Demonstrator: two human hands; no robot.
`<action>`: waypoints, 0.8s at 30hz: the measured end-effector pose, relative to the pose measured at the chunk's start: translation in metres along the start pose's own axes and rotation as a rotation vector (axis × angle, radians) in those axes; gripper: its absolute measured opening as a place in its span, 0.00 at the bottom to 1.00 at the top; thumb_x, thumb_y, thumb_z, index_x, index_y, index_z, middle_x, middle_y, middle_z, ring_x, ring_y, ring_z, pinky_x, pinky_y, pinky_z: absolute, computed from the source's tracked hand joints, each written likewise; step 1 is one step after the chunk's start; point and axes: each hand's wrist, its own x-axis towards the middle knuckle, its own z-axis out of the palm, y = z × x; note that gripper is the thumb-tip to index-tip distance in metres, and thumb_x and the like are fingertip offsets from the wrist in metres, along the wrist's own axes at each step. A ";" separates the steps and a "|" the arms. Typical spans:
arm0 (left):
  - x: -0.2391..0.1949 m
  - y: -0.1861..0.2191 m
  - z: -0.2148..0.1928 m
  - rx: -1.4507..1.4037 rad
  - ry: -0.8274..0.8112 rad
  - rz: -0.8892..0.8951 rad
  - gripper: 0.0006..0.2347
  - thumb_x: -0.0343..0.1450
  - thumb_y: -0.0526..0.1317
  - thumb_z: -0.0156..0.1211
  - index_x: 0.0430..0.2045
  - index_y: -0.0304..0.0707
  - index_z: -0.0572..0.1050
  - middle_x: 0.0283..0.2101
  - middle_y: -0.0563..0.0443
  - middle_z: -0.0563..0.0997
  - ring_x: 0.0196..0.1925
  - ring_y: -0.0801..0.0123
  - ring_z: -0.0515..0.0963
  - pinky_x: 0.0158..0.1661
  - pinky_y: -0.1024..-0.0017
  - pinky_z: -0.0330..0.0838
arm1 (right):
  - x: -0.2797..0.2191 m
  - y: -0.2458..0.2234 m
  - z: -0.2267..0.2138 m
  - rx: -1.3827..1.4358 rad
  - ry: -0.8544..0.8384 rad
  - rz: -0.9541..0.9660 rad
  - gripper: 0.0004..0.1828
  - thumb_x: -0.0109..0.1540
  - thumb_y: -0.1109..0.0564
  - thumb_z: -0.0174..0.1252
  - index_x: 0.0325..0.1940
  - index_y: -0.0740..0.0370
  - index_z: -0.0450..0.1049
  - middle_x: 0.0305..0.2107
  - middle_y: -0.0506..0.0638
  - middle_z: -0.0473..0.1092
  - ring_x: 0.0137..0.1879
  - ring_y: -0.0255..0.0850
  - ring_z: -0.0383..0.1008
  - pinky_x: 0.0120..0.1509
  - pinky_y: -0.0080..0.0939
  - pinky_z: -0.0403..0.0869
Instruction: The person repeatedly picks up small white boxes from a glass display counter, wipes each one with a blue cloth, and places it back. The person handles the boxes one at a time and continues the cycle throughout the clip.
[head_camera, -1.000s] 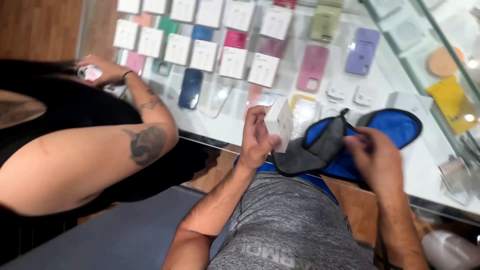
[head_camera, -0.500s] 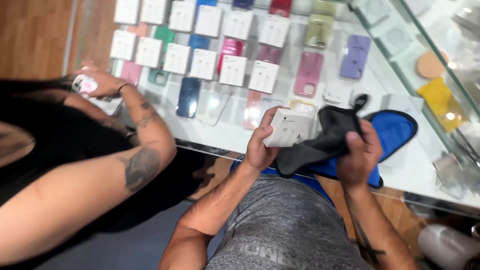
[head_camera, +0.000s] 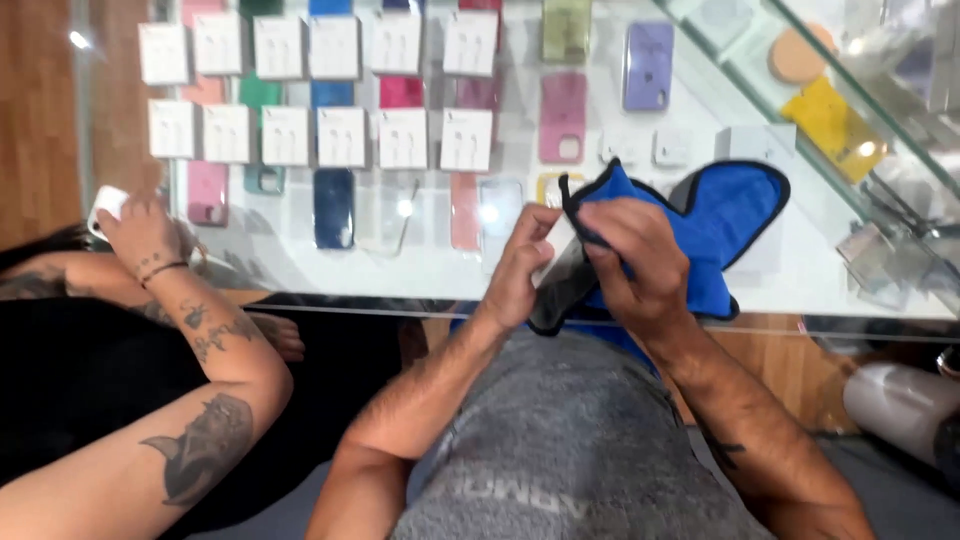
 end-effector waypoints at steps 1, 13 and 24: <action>-0.003 0.000 0.003 -0.010 -0.019 0.004 0.17 0.65 0.47 0.43 0.40 0.34 0.66 0.31 0.41 0.72 0.34 0.65 0.71 0.38 0.69 0.65 | -0.003 0.000 -0.003 0.012 -0.007 0.009 0.11 0.62 0.62 0.50 0.44 0.72 0.73 0.38 0.58 0.71 0.44 0.53 0.73 0.50 0.52 0.72; 0.007 0.002 0.012 -0.080 -0.051 -0.049 0.20 0.65 0.50 0.43 0.44 0.35 0.65 0.38 0.38 0.73 0.40 0.61 0.72 0.41 0.66 0.68 | -0.024 0.044 -0.022 0.001 0.066 0.165 0.10 0.64 0.59 0.51 0.40 0.70 0.74 0.27 0.56 0.68 0.32 0.47 0.70 0.38 0.47 0.70; 0.016 -0.004 0.030 -0.152 -0.005 0.042 0.21 0.74 0.49 0.31 0.55 0.34 0.60 0.55 0.38 0.67 0.55 0.60 0.67 0.56 0.62 0.64 | -0.001 0.007 0.011 -0.023 0.061 -0.058 0.11 0.62 0.62 0.50 0.45 0.70 0.72 0.49 0.66 0.67 0.58 0.66 0.64 0.61 0.59 0.63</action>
